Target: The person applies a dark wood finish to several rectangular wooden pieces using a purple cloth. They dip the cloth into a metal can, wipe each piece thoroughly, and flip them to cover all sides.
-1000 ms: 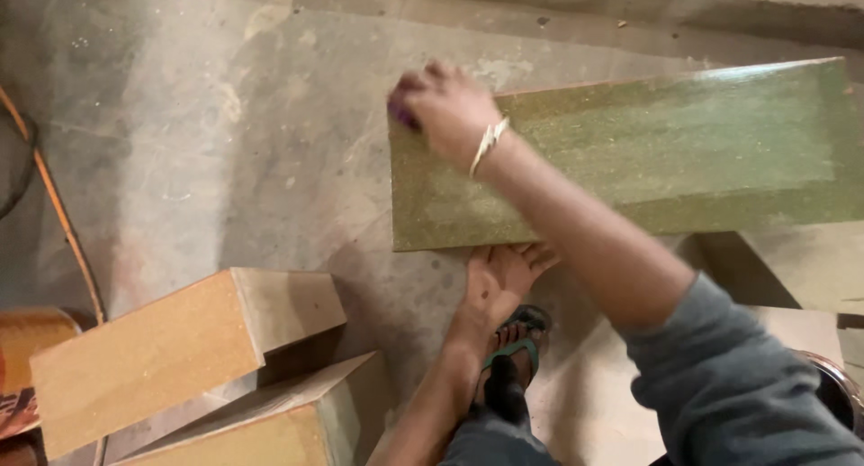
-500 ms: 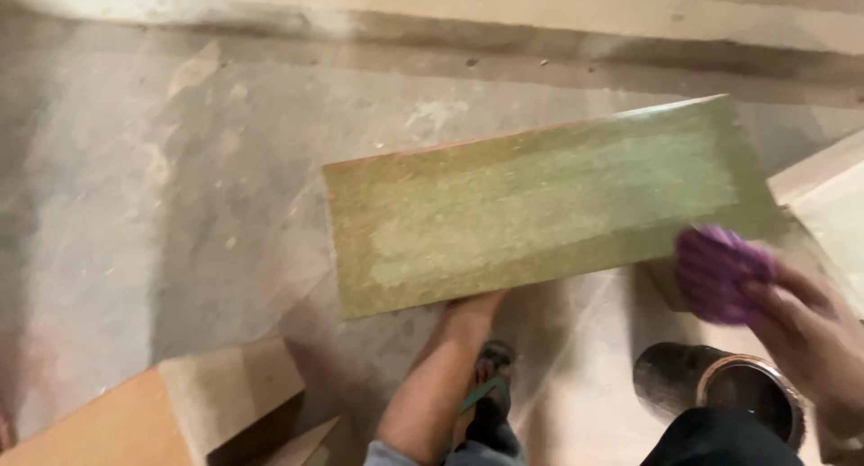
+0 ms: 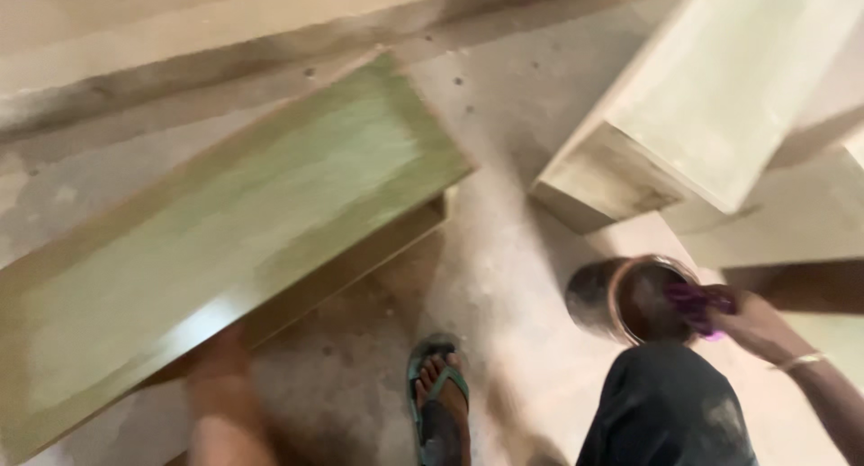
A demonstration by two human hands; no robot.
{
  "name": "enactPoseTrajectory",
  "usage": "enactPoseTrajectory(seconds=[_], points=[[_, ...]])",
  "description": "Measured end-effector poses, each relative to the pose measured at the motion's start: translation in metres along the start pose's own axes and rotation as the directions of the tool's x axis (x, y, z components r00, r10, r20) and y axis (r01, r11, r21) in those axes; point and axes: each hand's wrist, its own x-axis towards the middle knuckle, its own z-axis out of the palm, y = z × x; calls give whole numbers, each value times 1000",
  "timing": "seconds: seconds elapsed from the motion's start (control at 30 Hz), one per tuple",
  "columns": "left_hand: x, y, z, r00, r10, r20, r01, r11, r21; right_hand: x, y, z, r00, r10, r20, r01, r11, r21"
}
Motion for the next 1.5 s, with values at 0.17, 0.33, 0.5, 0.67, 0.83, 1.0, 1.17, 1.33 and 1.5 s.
enactPoseTrajectory(seconds=[0.17,0.33,0.5,0.67,0.83,1.0,1.17,1.33,1.5], points=[[-39,34,-13,963,64,-262,-39,994,101,-21,-20,41,995,-99,-22,76,875,-477],[-44,-13,-8,918,78,-390,2,979,202,-7,-37,66,935,-339,-101,195,733,-651],[-41,5,0,926,48,-376,78,946,314,24,-53,86,952,-300,-66,186,733,-654],[-73,-148,10,944,-276,-182,323,643,694,22,-60,89,954,-291,-77,179,754,-632],[-165,-292,92,607,-768,203,-163,130,978,17,-66,88,959,-274,-74,191,816,-546],[-221,-427,187,514,-708,484,-634,67,770,13,-57,54,937,-331,113,349,882,-316],[-249,-536,210,680,-431,594,-688,-92,720,-14,-11,-1,797,-603,25,597,794,115],[-251,-583,238,850,-226,476,-522,-238,819,-35,1,-23,995,-77,57,51,931,362],[-229,-583,247,828,-95,552,-556,-263,789,-49,-4,-24,998,-46,33,27,903,430]])
